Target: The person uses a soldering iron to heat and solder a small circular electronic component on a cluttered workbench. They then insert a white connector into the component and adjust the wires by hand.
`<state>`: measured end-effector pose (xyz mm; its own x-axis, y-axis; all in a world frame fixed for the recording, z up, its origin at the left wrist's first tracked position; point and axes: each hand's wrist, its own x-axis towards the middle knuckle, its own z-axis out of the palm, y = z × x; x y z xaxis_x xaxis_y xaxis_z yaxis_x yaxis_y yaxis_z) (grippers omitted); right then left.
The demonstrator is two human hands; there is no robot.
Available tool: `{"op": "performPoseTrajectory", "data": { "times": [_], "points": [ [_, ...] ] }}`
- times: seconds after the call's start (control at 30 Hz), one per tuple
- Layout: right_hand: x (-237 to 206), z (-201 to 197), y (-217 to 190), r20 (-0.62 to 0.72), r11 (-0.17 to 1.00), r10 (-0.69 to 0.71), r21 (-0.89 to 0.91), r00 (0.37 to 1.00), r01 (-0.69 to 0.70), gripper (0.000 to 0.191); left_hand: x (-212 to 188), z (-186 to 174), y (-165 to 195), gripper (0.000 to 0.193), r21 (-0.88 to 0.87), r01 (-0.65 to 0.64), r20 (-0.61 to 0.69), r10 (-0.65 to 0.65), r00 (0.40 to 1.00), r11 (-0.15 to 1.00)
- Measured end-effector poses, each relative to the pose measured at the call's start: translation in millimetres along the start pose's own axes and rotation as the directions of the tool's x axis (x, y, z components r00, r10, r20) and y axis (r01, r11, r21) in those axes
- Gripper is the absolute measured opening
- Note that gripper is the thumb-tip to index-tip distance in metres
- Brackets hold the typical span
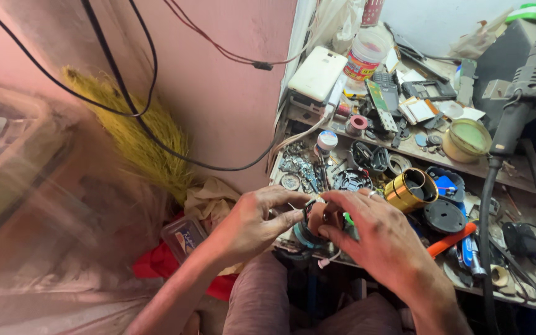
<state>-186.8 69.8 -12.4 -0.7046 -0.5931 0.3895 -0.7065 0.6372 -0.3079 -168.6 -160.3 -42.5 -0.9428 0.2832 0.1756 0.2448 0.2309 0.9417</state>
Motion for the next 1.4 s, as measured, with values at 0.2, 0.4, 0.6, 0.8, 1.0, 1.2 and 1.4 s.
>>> {"op": "performPoseTrajectory", "data": {
  "times": [0.2, 0.4, 0.6, 0.8, 1.0, 1.2, 1.4],
  "points": [
    [-1, -2, -2, 0.043, 0.992, 0.121, 0.025, 0.992, -0.122, 0.044, -24, 18, 20, 0.078, 0.227, -0.179, -0.023, 0.189, 0.982, 0.957],
    [-7, 0, 0, -0.038, 0.994, 0.079, 0.082, 0.996, -0.076, 0.043, -17, 53, 8, 0.080, 0.323, -0.094, -0.187, 0.161, 0.969, 0.942],
    [-10, 0, 6, -0.012, 0.981, 0.114, 0.161, 0.993, -0.111, 0.044, -17, 65, -6, 0.057, 0.326, -0.135, -0.266, 0.228, 0.937, 0.936],
    [-15, -11, 15, 0.088, 0.953, 0.095, 0.279, 0.992, -0.116, 0.042, -18, 76, -9, 0.055, 0.336, -0.141, -0.339, 0.260, 0.904, 0.931],
    [-13, -5, 19, 0.060, 0.987, 0.068, 0.139, 0.996, -0.076, 0.042, -19, 79, -18, 0.061, 0.239, -0.145, -0.382, 0.230, 0.895, 0.960],
    [-11, 1, 13, 0.002, 0.992, 0.075, 0.101, 0.997, -0.075, 0.055, -16, 73, -24, 0.073, 0.162, -0.187, -0.363, 0.234, 0.902, 0.969],
    [-10, -1, 15, 0.002, 0.984, 0.098, 0.148, 0.995, -0.098, 0.066, -9, 63, -22, 0.055, 0.153, -0.141, -0.320, 0.184, 0.929, 0.978]
  ]
}}
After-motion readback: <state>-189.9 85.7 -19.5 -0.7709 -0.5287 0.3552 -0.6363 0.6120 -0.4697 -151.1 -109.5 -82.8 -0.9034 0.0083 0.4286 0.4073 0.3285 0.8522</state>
